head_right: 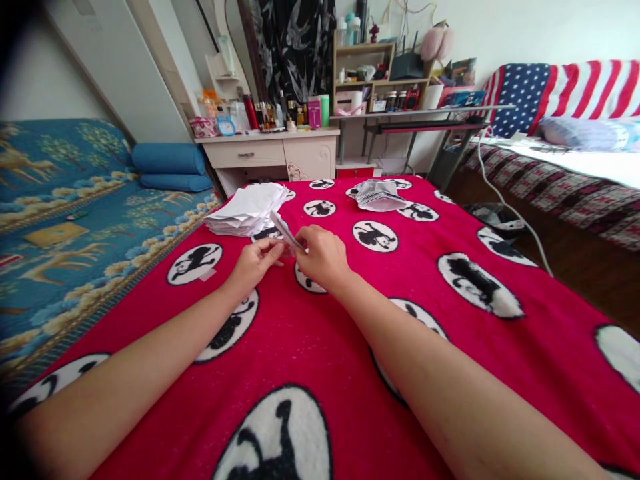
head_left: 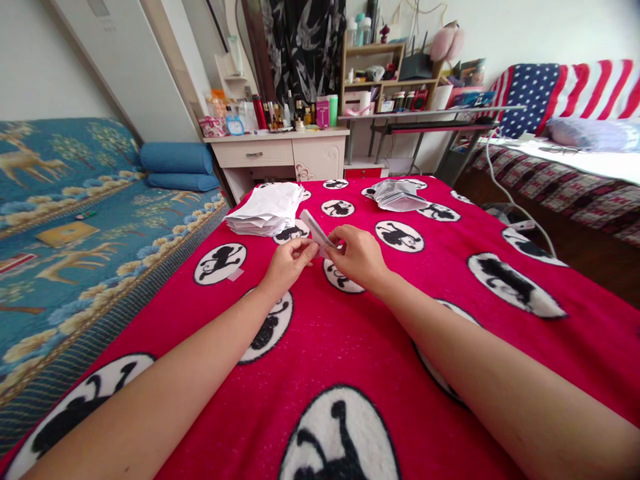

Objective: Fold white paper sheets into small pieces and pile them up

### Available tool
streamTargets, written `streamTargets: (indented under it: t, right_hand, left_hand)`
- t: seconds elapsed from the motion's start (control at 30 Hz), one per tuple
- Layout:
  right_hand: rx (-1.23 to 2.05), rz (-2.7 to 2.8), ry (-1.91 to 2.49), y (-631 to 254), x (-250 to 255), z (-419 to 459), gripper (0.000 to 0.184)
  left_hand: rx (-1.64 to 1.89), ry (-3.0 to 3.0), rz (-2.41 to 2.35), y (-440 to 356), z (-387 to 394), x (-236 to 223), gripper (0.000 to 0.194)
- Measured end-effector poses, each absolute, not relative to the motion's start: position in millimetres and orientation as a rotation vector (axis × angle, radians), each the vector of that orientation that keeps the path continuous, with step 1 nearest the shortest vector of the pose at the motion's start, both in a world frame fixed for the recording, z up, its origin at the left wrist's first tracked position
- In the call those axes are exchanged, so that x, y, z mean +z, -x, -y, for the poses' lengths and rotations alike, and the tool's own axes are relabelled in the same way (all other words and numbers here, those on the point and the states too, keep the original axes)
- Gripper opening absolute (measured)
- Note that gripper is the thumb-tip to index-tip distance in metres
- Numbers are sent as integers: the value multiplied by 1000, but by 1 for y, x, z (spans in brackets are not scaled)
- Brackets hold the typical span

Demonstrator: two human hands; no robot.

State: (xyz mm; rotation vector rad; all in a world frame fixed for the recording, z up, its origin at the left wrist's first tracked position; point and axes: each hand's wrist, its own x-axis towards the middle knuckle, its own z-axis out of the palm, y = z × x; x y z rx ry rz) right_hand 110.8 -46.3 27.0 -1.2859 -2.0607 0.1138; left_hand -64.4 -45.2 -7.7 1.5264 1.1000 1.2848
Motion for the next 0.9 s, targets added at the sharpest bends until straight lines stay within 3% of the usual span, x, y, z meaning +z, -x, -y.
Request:
streamTargets:
  t: [0.47, 0.9]
  right_hand:
    - [324, 2115, 1100, -108, 23, 49, 27]
    - [317, 2116, 1143, -105, 23, 51, 15]
  left_hand:
    - [1370, -1633, -1032, 61, 54, 1, 34]
    - [1376, -1644, -1134, 63, 48, -9, 23]
